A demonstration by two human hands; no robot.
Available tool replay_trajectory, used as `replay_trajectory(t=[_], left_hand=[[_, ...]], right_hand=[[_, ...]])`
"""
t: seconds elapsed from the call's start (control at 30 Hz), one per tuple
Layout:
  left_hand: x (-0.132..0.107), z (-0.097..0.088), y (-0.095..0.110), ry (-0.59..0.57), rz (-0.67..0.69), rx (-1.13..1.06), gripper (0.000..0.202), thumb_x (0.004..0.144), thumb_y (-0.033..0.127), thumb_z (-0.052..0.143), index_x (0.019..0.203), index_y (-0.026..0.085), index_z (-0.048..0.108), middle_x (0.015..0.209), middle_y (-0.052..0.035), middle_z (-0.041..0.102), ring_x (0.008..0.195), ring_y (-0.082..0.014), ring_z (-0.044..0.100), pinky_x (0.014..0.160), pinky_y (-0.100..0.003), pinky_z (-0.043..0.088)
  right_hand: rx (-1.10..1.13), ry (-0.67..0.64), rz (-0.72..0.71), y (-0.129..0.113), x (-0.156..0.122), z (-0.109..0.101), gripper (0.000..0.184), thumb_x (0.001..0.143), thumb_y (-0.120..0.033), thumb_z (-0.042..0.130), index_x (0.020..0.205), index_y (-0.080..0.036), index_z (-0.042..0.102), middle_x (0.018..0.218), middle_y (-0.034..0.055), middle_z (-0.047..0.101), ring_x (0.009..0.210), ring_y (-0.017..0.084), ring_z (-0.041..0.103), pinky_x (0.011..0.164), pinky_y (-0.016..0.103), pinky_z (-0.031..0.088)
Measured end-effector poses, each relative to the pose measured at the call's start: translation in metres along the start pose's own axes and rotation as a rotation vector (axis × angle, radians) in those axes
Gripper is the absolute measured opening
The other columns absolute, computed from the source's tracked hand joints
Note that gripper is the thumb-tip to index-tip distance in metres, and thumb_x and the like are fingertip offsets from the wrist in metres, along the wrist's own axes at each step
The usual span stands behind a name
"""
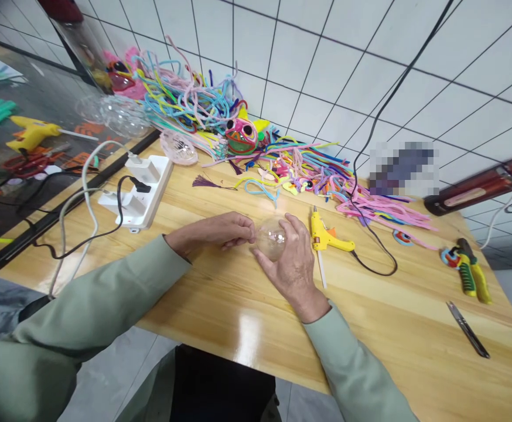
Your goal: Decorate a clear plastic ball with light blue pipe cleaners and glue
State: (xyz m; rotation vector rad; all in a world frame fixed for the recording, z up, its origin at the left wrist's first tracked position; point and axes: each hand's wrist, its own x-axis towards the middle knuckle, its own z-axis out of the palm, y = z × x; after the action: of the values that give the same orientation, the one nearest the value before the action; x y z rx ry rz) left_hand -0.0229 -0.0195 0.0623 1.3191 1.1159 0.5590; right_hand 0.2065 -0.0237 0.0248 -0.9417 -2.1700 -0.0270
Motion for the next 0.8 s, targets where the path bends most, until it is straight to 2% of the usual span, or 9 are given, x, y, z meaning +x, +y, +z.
replay_trajectory(t=[0.17, 0.3, 0.4, 0.5, 0.67, 0.73, 0.8], left_hand=[[-0.001, 0.002, -0.002, 0.030, -0.033, -0.038, 0.018, 0.072, 0.034, 0.064, 0.064, 0.021, 0.054, 0.050, 0.0051, 0.044, 0.042, -0.0094, 0.038, 0.041, -0.024, 0.023], [-0.006, 0.006, 0.006, 0.085, -0.072, -0.062, 0.017, 0.071, 0.035, 0.063, 0.065, 0.022, 0.054, 0.049, 0.0060, 0.039, 0.042, -0.0099, 0.033, 0.042, -0.025, 0.020], [-0.008, 0.010, 0.011, 0.138, -0.063, -0.001, 0.016, 0.073, 0.033, 0.060, 0.063, 0.022, 0.053, 0.048, 0.0064, 0.037, 0.043, -0.0104, 0.031, 0.043, -0.027, 0.020], [-0.004, 0.013, 0.010, 0.170, 0.011, 0.082, 0.024, 0.075, 0.032, 0.059, 0.058, 0.021, 0.047, 0.050, 0.0061, 0.034, 0.049, -0.0106, 0.030, 0.048, -0.027, 0.021], [0.005, 0.013, 0.000, 0.193, 0.215, 0.267, 0.031, 0.083, 0.031, 0.053, 0.057, 0.020, 0.039, 0.059, 0.0045, 0.034, 0.061, -0.0118, 0.034, 0.057, -0.029, 0.022], [0.006, 0.010, -0.002, 0.189, 0.243, 0.323, 0.028, 0.084, 0.028, 0.052, 0.058, 0.020, 0.042, 0.061, 0.0040, 0.039, 0.063, -0.0123, 0.037, 0.059, -0.029, 0.024], [0.005, 0.006, -0.003, 0.133, 0.254, 0.336, 0.024, 0.085, 0.027, 0.051, 0.063, 0.019, 0.049, 0.066, 0.0028, 0.050, 0.067, -0.0133, 0.044, 0.062, -0.028, 0.030]], right_hand=[[0.001, -0.002, 0.011, 0.000, 0.000, 0.000, 0.079, 0.089, -0.053, 0.080, 0.150, -0.022, 0.041, 0.147, 0.0219, 0.059, 0.139, 0.040, 0.059, 0.113, 0.067, 0.052], [-0.003, 0.004, 0.006, 0.001, 0.001, 0.000, 0.079, 0.089, -0.054, 0.080, 0.149, -0.022, 0.041, 0.146, 0.0222, 0.059, 0.139, 0.040, 0.060, 0.112, 0.068, 0.052], [-0.007, 0.007, -0.005, 0.001, 0.001, 0.000, 0.080, 0.087, -0.053, 0.082, 0.149, -0.022, 0.041, 0.145, 0.0222, 0.059, 0.138, 0.040, 0.060, 0.112, 0.067, 0.052], [-0.005, -0.002, -0.006, 0.002, 0.001, 0.000, 0.080, 0.087, -0.052, 0.083, 0.148, -0.022, 0.042, 0.145, 0.0217, 0.060, 0.138, 0.040, 0.060, 0.113, 0.067, 0.052], [-0.013, -0.010, -0.024, 0.005, 0.003, -0.001, 0.082, 0.085, -0.054, 0.083, 0.148, -0.019, 0.043, 0.143, 0.0227, 0.061, 0.137, 0.040, 0.060, 0.111, 0.066, 0.052], [-0.012, -0.008, -0.030, 0.006, 0.003, -0.001, 0.082, 0.085, -0.054, 0.083, 0.147, -0.018, 0.043, 0.142, 0.0231, 0.061, 0.136, 0.040, 0.060, 0.111, 0.065, 0.053], [-0.004, -0.008, -0.027, 0.007, 0.003, -0.001, 0.082, 0.086, -0.053, 0.083, 0.148, -0.018, 0.043, 0.142, 0.0230, 0.061, 0.136, 0.040, 0.060, 0.111, 0.065, 0.053]])
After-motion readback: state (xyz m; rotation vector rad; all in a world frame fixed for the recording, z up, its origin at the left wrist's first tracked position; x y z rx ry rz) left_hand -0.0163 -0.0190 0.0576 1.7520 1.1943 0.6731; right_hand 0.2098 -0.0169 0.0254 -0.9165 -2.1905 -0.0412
